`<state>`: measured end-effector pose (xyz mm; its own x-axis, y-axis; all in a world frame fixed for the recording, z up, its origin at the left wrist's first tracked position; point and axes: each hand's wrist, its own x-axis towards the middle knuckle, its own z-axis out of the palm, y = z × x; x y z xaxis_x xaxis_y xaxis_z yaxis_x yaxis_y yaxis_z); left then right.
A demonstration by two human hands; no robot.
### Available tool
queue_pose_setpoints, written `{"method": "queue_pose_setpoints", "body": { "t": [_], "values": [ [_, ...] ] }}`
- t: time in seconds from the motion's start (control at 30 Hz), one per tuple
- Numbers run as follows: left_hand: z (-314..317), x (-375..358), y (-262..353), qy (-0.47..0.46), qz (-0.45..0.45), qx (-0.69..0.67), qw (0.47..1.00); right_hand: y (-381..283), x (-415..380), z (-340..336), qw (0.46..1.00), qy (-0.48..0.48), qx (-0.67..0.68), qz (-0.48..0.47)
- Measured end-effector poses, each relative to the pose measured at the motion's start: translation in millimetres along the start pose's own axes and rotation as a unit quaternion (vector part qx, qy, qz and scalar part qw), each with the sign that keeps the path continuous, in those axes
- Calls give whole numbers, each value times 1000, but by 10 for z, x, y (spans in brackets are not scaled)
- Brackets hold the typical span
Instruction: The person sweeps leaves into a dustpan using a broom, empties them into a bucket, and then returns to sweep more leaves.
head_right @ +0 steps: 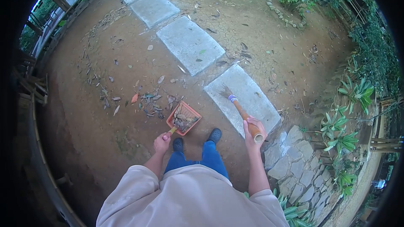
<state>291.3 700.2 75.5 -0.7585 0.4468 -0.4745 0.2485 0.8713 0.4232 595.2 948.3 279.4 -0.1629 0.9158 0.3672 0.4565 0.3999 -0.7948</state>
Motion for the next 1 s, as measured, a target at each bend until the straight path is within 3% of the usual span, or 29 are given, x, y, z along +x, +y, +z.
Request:
{"method": "queue_pose_setpoints", "body": {
  "t": [0.17,0.37,0.6,0.8,1.0],
  "values": [
    [398,-79,494,10,-18,24,1000,609,348,-129,998,-22,-26,-43],
    [856,-86,906,2,-39,53,998,1237,333,-117,989,-137,0,-57],
    [1184,-135,1018,-9,-54,39,998,919,270,-630,971,-226,59,-46],
    [1228,-368,988,10,-69,4,998,727,457,-1108,987,-131,95,9],
    [1065,-767,812,30,-78,-16,996,593,306,-881,982,-170,46,-75]
  ]
}}
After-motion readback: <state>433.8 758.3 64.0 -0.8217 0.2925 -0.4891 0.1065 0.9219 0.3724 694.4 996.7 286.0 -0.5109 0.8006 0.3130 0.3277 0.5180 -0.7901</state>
